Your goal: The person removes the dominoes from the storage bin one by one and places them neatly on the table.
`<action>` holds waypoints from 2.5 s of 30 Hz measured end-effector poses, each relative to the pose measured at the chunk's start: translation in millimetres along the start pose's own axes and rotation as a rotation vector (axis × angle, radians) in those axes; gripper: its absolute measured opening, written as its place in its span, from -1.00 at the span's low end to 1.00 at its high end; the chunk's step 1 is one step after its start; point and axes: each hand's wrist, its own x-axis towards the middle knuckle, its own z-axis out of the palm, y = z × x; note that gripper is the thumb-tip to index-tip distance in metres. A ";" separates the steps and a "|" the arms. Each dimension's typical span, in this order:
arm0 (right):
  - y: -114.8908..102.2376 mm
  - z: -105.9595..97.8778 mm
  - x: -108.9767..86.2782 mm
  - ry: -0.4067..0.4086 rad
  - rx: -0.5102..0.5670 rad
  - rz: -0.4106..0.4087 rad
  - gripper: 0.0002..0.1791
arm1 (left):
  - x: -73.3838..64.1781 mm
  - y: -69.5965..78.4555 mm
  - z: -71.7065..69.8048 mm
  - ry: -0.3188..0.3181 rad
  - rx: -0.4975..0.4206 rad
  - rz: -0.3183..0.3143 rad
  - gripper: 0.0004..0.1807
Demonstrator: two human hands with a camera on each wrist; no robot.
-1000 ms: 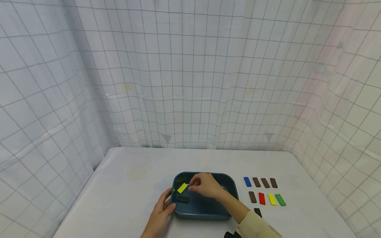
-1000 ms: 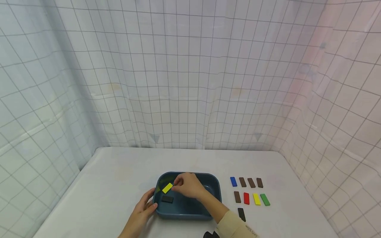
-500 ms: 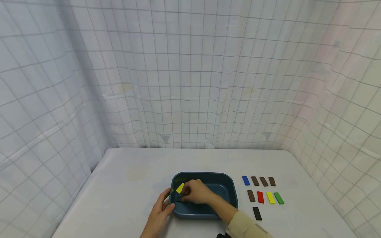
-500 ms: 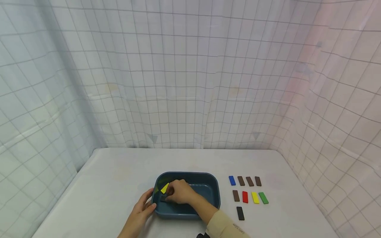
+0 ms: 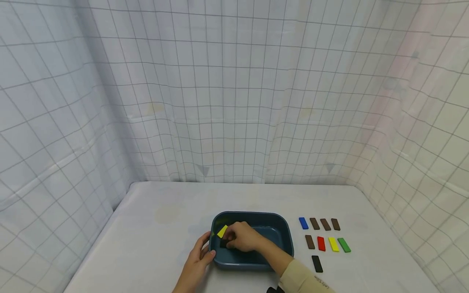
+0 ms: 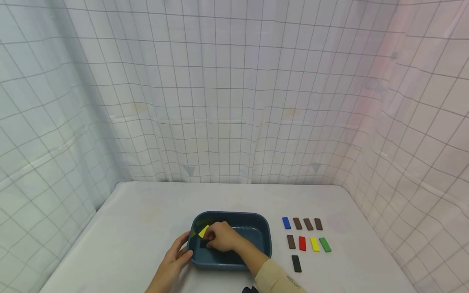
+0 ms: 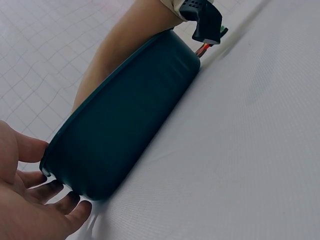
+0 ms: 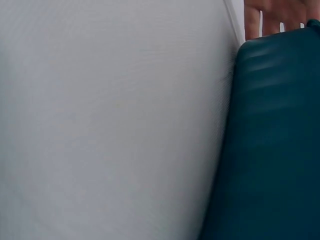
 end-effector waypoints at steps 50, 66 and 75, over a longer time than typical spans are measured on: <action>35.0 -73.2 -89.4 0.223 0.523 0.184 -0.74 | -5.0 -2.4 3.0 0.015 0.040 0.073 -0.36; 57.1 -94.4 -131.6 0.323 0.534 0.243 -0.76 | -3.8 -0.4 4.5 0.020 0.045 0.053 -0.36; 77.8 -96.9 -167.5 0.367 0.509 0.356 -0.72 | -1.8 -3.2 4.4 0.018 0.043 0.046 -0.36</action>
